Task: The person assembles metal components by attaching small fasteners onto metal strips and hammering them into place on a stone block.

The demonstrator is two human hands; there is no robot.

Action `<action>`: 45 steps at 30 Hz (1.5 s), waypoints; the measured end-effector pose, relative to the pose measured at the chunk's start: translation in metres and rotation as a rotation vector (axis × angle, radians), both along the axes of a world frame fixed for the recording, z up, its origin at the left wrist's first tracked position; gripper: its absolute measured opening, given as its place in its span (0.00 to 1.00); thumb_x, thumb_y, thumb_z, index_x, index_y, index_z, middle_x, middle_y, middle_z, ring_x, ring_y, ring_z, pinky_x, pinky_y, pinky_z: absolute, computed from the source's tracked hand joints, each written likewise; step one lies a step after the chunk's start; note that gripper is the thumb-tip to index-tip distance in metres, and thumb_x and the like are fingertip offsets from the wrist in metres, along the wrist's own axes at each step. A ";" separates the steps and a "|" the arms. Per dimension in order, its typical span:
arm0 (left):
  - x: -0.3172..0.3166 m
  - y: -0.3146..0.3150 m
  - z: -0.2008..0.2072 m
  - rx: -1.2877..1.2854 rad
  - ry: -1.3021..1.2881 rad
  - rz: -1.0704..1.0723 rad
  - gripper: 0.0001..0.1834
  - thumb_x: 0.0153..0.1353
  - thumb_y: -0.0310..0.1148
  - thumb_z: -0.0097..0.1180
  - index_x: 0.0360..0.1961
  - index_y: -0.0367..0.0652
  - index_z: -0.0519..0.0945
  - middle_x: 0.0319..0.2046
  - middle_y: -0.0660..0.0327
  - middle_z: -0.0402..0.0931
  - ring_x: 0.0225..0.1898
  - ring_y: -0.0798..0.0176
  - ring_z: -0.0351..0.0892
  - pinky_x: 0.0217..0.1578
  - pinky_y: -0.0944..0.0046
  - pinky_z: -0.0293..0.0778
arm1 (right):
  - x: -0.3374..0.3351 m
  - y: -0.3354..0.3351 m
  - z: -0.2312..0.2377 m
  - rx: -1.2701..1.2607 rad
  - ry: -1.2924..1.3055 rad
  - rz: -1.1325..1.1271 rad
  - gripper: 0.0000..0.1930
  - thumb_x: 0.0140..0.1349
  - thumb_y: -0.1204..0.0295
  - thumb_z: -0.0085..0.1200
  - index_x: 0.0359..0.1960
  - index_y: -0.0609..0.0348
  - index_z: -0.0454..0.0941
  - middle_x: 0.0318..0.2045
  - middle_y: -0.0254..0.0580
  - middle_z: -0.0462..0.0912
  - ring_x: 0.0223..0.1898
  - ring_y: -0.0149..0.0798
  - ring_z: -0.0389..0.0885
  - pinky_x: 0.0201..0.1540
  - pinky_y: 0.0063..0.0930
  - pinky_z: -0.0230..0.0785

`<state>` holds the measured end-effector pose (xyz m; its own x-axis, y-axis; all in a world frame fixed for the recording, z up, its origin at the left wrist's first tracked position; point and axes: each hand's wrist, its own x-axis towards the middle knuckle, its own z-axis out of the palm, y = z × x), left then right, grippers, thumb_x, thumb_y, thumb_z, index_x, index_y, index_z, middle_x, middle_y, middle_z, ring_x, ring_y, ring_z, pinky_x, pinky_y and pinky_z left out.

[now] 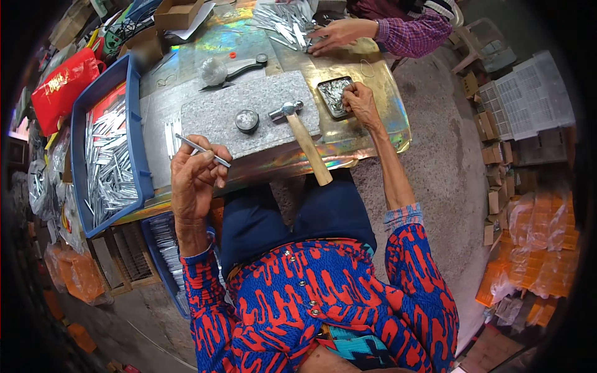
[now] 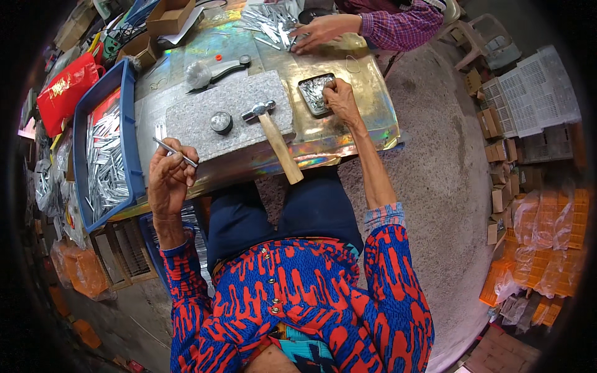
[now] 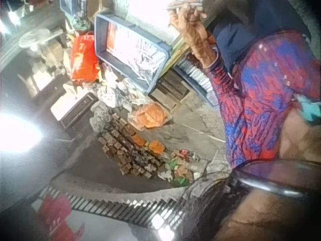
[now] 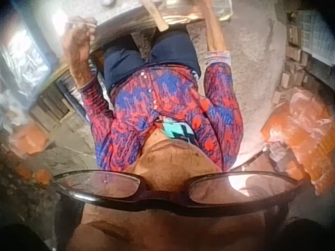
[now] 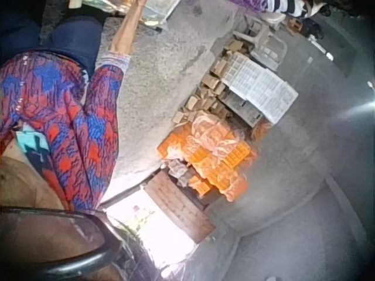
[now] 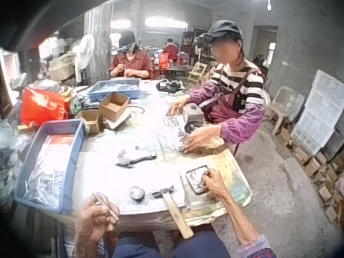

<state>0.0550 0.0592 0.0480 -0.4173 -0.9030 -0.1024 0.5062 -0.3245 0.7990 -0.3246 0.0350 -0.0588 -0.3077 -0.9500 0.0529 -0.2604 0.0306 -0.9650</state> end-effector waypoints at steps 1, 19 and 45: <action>-0.003 0.000 -0.001 -0.001 0.000 -0.004 0.06 0.53 0.23 0.46 0.33 0.40 0.67 0.27 0.48 0.74 0.21 0.66 0.76 0.16 0.74 0.71 | -0.001 0.000 -0.001 0.011 -0.042 -0.024 0.07 0.53 0.73 0.48 0.26 0.67 0.69 0.16 0.38 0.73 0.16 0.25 0.68 0.18 0.19 0.62; -0.036 0.005 -0.001 0.001 -0.067 -0.060 0.09 0.53 0.25 0.52 0.36 0.35 0.69 0.28 0.48 0.76 0.22 0.67 0.77 0.18 0.74 0.73 | 0.009 0.002 0.007 -0.074 -0.092 -0.082 0.03 0.47 0.78 0.53 0.22 0.65 0.71 0.15 0.35 0.73 0.17 0.24 0.71 0.18 0.17 0.63; -0.045 -0.003 -0.029 0.015 0.042 -0.005 0.08 0.57 0.27 0.52 0.37 0.34 0.72 0.32 0.49 0.76 0.27 0.66 0.77 0.23 0.74 0.75 | 0.026 0.009 0.024 -0.073 -0.506 0.002 0.03 0.53 0.77 0.51 0.26 0.58 0.69 0.20 0.31 0.69 0.17 0.22 0.64 0.18 0.14 0.53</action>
<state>0.0104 0.0565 0.0188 -0.4260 -0.8993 -0.0985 0.5377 -0.3393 0.7719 -0.2986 0.0439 -0.0352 -0.3103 -0.9500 -0.0362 0.2405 -0.0415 -0.9698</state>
